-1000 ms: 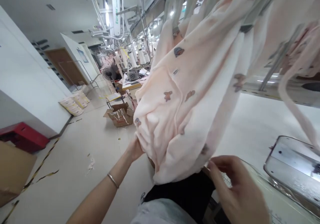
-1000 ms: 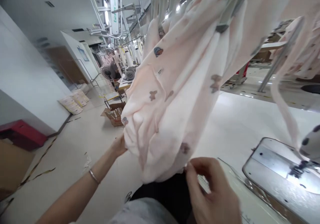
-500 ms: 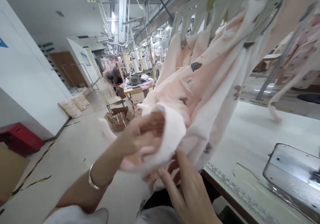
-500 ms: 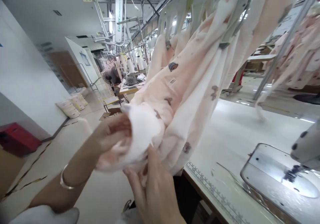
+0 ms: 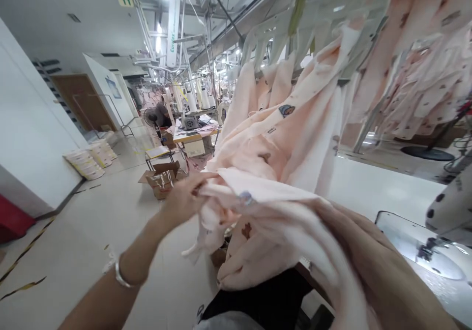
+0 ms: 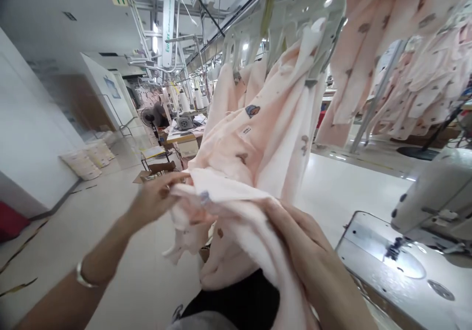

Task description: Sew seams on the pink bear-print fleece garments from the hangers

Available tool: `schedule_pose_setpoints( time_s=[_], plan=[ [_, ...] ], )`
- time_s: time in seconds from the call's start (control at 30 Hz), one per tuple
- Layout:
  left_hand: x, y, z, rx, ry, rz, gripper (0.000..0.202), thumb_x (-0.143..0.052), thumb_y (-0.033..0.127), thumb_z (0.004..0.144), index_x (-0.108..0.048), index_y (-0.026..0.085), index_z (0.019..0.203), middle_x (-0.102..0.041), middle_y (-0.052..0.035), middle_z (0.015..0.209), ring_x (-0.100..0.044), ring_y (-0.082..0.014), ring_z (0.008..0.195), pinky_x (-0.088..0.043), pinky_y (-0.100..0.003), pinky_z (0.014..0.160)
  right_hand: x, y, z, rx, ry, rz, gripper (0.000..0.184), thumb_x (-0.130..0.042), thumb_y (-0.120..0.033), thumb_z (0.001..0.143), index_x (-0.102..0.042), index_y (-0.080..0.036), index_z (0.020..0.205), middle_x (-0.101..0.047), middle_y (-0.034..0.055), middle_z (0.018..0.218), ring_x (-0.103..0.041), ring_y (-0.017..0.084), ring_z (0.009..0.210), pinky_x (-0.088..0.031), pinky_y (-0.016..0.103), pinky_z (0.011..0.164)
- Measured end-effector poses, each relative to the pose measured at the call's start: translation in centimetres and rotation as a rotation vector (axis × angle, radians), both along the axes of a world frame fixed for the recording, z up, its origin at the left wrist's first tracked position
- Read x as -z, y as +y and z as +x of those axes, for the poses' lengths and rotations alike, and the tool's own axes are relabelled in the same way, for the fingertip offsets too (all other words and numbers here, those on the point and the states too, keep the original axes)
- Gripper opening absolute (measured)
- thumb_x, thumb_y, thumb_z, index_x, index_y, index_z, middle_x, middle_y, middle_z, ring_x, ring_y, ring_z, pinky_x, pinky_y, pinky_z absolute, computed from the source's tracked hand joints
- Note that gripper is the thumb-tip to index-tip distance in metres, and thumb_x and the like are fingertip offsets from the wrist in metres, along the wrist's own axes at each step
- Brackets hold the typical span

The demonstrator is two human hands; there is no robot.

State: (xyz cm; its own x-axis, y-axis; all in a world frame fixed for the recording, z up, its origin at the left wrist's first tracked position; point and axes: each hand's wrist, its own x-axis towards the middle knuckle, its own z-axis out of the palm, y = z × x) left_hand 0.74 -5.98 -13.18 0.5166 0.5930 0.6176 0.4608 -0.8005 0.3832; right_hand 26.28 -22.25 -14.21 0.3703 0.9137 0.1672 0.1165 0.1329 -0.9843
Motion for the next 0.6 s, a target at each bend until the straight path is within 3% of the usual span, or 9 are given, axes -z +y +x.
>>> schedule_pose_setpoints(
  time_s=[0.07, 0.13, 0.2, 0.23, 0.3, 0.43, 0.47, 0.53, 0.6],
  plan=[
    [-4.0, -0.2, -2.0, -0.159, -0.2, 0.162, 0.032, -0.053, 0.009, 0.074, -0.068, 0.019, 0.099, -0.068, -0.0014, 0.099, -0.062, -0.015, 0.09, -0.049, -0.02, 0.065, 0.1, 1.3, 0.3, -0.117, -0.111, -0.084, 0.039, -0.052, -0.055, 0.084, -0.064, -0.018, 0.088, -0.06, 0.0015, 0.065, -0.058, 0.019, 0.059, -0.048, 0.028, 0.055],
    [-7.8, -0.8, -3.4, -0.341, -0.505, 0.499, 0.024, -0.056, 0.007, 0.071, -0.068, 0.014, 0.09, -0.066, -0.0008, 0.089, -0.061, -0.0134, 0.085, -0.047, -0.021, 0.07, 0.2, 2.6, -0.2, -0.134, -0.268, -0.148, 0.037, -0.045, -0.053, 0.086, -0.06, -0.02, 0.079, -0.058, -0.0008, 0.061, -0.058, 0.018, 0.056, -0.046, 0.026, 0.055],
    [-10.7, -1.5, -4.3, -0.412, -0.659, 0.75, 0.02, -0.06, 0.01, 0.07, -0.065, 0.01, 0.089, -0.063, -0.0009, 0.084, -0.058, -0.0121, 0.082, -0.045, -0.023, 0.077, 0.4, 3.5, -1.0, -0.127, -0.435, -0.237, 0.036, -0.036, -0.047, 0.089, -0.054, -0.021, 0.072, -0.054, -0.0025, 0.052, -0.057, 0.017, 0.05, -0.044, 0.026, 0.055],
    [-11.6, -1.7, -4.7, -0.391, -0.63, 0.76, 0.02, -0.062, 0.014, 0.07, -0.064, 0.009, 0.089, -0.062, -0.0011, 0.084, -0.057, -0.0118, 0.081, -0.045, -0.024, 0.078, 0.5, 3.7, -1.3, -0.108, -0.522, -0.275, 0.035, -0.033, -0.044, 0.09, -0.05, -0.022, 0.069, -0.053, -0.003, 0.049, -0.056, 0.016, 0.049, -0.042, 0.026, 0.055],
    [-12.8, -1.5, -5.9, -0.253, -0.347, 0.496, 0.019, -0.064, 0.023, 0.07, -0.062, 0.01, 0.083, -0.061, -0.0013, 0.082, -0.055, -0.0117, 0.076, -0.046, -0.023, 0.071, 1.0, 4.1, -1.2, -0.01, -0.722, -0.343, 0.03, -0.031, -0.036, 0.089, -0.044, -0.022, 0.066, -0.053, -0.0021, 0.051, -0.056, 0.017, 0.053, -0.039, 0.027, 0.056],
    [-13.9, 0.2, -9.0, 0.013, 0.525, -0.182, 0.018, -0.068, 0.029, 0.067, -0.059, 0.014, 0.065, -0.057, 0.0017, 0.063, -0.048, -0.0083, 0.056, -0.038, -0.016, 0.05, 2.7, 4.1, 0.9, 0.2, -1.011, -0.536, 0.025, -0.031, -0.031, 0.089, -0.045, -0.023, 0.069, -0.059, 0.0023, 0.068, -0.057, 0.022, 0.066, -0.037, 0.03, 0.057],
    [-14.1, 0.5, -9.5, 0.01, 0.59, -0.213, 0.019, -0.068, 0.031, 0.068, -0.06, 0.014, 0.065, -0.057, 0.0019, 0.061, -0.048, -0.0082, 0.055, -0.037, -0.016, 0.049, 3.1, 3.9, 1.3, 0.206, -1.05, -0.575, 0.026, -0.031, -0.033, 0.089, -0.048, -0.024, 0.071, -0.06, 0.003, 0.069, -0.057, 0.023, 0.066, -0.037, 0.031, 0.056],
    [-14.4, 0.5, -9.4, -0.119, 0.431, -0.082, 0.024, -0.064, 0.038, 0.074, -0.063, 0.014, 0.071, -0.058, 0.002, 0.064, -0.05, -0.0081, 0.057, -0.036, -0.015, 0.049, 3.3, 3.4, 1.1, 0.219, -1.145, -0.482, 0.026, -0.033, -0.033, 0.09, -0.054, -0.023, 0.079, -0.063, 0.006, 0.077, -0.06, 0.025, 0.069, -0.04, 0.033, 0.055],
    [-14.7, 0.2, -8.1, -0.287, 0.155, 0.16, 0.028, -0.059, 0.04, 0.08, -0.063, 0.012, 0.075, -0.058, 0.0026, 0.068, -0.049, -0.007, 0.061, -0.035, -0.014, 0.052, 2.5, 2.6, -0.5, 0.291, -1.252, -0.133, 0.03, -0.033, -0.031, 0.091, -0.057, -0.018, 0.101, -0.064, 0.0126, 0.099, -0.062, 0.03, 0.085, -0.046, 0.039, 0.063]
  ],
)
